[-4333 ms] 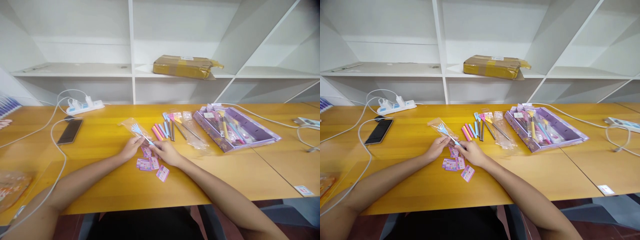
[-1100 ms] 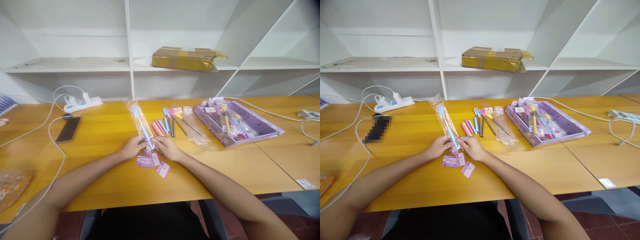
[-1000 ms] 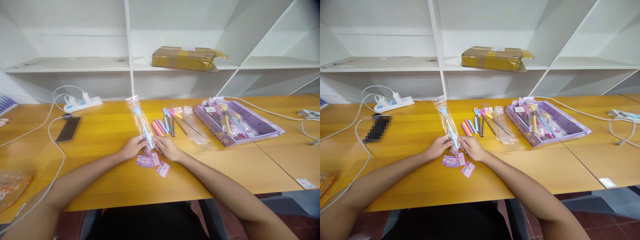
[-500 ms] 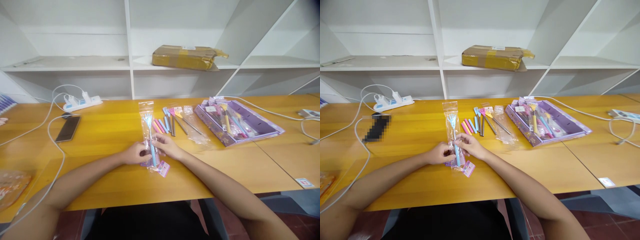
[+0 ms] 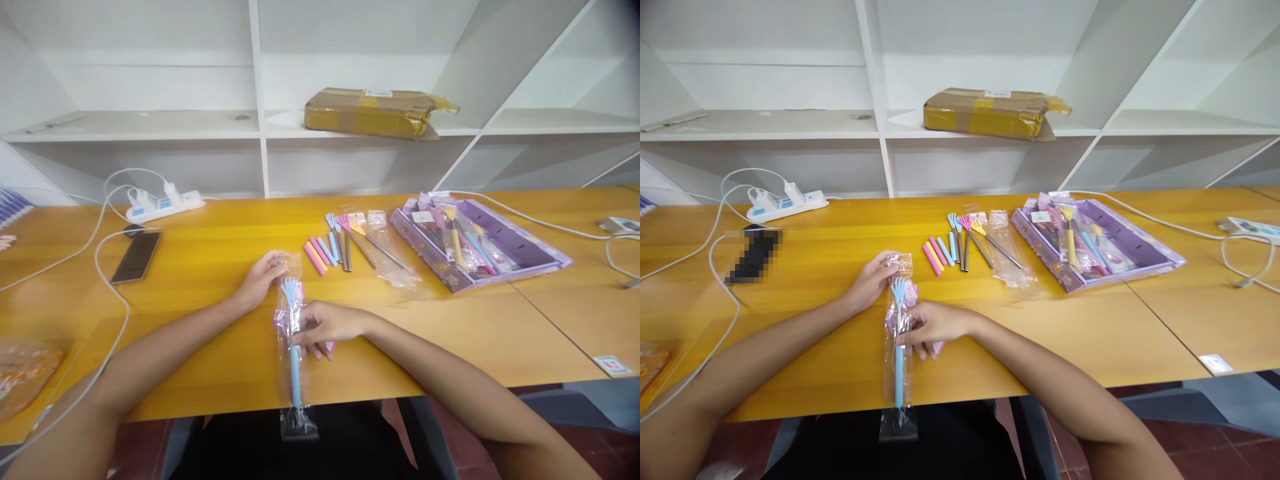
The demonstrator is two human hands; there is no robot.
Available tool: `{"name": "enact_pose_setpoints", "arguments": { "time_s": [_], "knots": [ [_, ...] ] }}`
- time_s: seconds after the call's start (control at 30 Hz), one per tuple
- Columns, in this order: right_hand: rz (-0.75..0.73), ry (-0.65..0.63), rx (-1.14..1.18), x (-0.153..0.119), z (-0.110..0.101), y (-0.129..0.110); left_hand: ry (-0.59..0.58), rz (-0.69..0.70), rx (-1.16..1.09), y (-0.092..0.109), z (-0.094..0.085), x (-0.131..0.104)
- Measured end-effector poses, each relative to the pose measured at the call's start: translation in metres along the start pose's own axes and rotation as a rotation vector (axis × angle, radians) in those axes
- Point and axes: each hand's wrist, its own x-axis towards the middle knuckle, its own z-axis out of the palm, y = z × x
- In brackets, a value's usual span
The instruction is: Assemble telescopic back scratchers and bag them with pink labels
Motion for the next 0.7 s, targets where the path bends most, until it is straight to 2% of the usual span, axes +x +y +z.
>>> {"name": "enact_pose_setpoints", "arguments": {
  "time_s": [0.07,0.1,0.2,0.27,0.3,0.37,0.43,0.6,0.7],
  "knots": [
    [-0.006,0.013,-0.007,0.0,0.001,0.0,0.01,0.012,0.034,0.0,-0.001,0.0],
    [-0.029,0.071,-0.007,-0.001,0.0,0.001,0.021,0.019,0.044,0.0,-0.001,0.0],
    [-0.174,0.423,-0.137,-0.003,-0.009,0.003,0.041,0.029,0.05,0.0,-0.001,-0.001],
    [-0.27,0.632,-0.414,-0.006,-0.019,0.003,0.042,0.039,0.055,0.0,-0.001,-0.001],
    [-0.293,0.669,-0.574,-0.008,-0.024,0.003,0.045,0.044,0.058,0.0,-0.001,-0.001],
    [-0.301,0.623,-0.808,-0.011,-0.032,0.004,0.05,0.039,0.063,-0.001,-0.001,-0.001],
    [-0.273,0.54,-0.88,-0.013,-0.038,0.007,0.053,0.019,0.065,-0.001,-0.001,-0.001],
    [-0.198,0.489,-0.851,-0.013,-0.041,0.012,0.052,-0.034,0.079,-0.001,0.001,-0.003],
    [-0.173,0.469,-0.72,-0.015,-0.042,0.011,0.018,-0.065,0.138,0.001,0.002,-0.004]
  ]
}}
